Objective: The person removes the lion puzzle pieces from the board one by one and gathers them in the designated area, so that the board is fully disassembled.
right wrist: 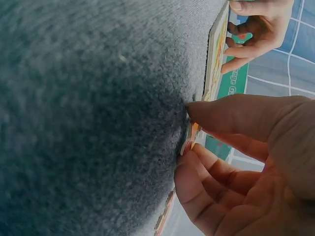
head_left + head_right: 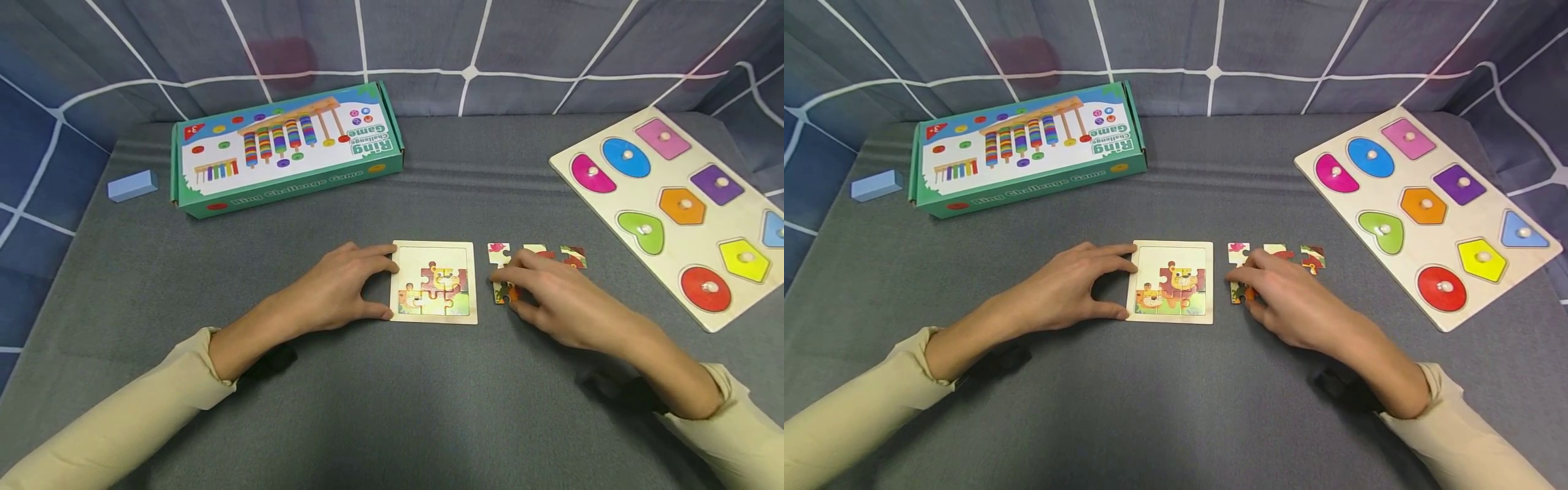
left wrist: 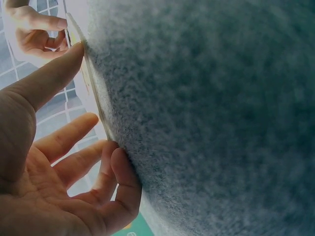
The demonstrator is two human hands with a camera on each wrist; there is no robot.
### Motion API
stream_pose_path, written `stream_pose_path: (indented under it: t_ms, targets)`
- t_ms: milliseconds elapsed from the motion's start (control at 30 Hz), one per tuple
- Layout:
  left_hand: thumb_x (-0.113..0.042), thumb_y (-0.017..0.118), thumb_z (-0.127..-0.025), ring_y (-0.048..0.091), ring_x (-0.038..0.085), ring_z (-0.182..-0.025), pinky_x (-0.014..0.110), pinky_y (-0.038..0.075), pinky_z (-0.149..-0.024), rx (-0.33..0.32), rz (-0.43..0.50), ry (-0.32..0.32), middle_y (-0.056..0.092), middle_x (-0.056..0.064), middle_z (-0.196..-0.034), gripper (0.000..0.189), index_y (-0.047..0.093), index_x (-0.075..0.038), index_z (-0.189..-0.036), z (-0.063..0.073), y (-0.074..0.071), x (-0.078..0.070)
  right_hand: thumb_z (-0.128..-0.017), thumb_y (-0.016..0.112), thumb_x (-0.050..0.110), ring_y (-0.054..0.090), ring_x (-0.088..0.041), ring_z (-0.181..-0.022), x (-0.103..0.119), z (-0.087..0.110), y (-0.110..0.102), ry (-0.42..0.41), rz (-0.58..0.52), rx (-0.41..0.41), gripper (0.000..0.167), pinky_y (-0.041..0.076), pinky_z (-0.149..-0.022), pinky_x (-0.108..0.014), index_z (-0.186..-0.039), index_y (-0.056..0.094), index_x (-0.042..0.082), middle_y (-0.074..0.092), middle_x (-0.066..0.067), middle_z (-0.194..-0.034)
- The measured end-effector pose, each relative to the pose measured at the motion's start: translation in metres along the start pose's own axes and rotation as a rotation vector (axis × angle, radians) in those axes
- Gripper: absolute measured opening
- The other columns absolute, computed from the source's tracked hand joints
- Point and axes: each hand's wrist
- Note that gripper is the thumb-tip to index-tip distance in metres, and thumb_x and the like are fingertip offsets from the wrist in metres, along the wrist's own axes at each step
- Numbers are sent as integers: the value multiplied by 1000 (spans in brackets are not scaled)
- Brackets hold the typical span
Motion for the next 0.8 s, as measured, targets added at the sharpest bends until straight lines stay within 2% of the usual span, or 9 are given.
stream_pose_path:
  t_ms: [367, 800]
  targets:
    - [-36, 86, -77, 52, 27, -110, 46, 41, -96, -3, 4, 1, 44, 9, -151, 61, 64, -9, -128, 0, 0, -1, -78, 79, -1, 49, -14, -82, -1, -1, -1, 20, 1, 16, 47, 44, -69, -35, -123, 67, 7, 58, -1, -99]
    - [-36, 86, -76, 53, 27, -110, 46, 41, -96, -8, -3, 3, 45, 9, -150, 62, 65, -9, -127, 0, 1, 0, -78, 79, -1, 48, -12, -79, -3, -1, 0, -1, 3, -10, 45, 43, -68, -34, -120, 68, 9, 57, 1, -95]
Point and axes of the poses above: each hand's wrist, its own z-axis away from the middle knuckle, its own y-axis out of the palm, x = y × z
